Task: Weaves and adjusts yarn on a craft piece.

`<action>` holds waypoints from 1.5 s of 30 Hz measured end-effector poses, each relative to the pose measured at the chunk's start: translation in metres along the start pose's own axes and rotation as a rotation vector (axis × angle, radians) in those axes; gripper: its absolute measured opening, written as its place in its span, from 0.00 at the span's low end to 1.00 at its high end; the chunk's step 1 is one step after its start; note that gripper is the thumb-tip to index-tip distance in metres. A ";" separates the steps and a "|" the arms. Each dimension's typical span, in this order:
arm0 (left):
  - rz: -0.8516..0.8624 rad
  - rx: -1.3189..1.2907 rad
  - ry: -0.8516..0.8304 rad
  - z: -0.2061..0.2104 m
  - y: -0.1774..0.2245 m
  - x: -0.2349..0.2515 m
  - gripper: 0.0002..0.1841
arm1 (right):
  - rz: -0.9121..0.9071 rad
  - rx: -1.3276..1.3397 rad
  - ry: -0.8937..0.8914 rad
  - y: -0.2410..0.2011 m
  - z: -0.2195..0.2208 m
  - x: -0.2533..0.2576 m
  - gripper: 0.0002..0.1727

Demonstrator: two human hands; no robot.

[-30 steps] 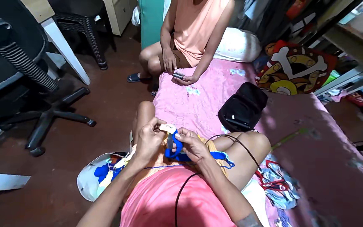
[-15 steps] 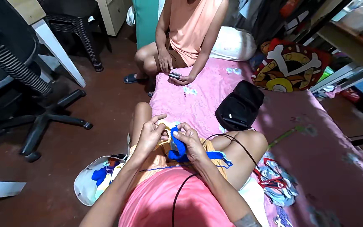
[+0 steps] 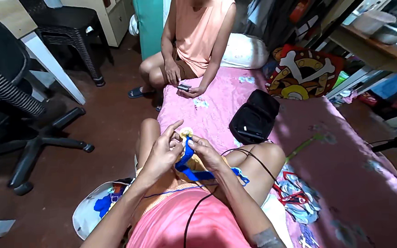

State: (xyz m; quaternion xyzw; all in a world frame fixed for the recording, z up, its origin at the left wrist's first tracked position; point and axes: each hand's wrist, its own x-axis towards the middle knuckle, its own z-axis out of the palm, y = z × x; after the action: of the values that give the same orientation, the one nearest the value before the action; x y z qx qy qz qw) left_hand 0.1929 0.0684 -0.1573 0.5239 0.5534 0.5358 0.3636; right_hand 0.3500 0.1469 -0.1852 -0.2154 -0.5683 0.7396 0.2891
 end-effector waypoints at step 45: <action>0.380 0.393 -0.204 -0.027 0.200 0.065 0.04 | -0.275 0.240 -0.510 -0.145 0.008 0.020 0.11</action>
State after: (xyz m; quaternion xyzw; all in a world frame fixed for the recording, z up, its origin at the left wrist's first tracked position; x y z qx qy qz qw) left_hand 0.1928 0.1015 0.0517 0.7298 0.4992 0.4214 0.2017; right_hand 0.3567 0.1817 -0.0425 0.0916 -0.5548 0.7857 0.2579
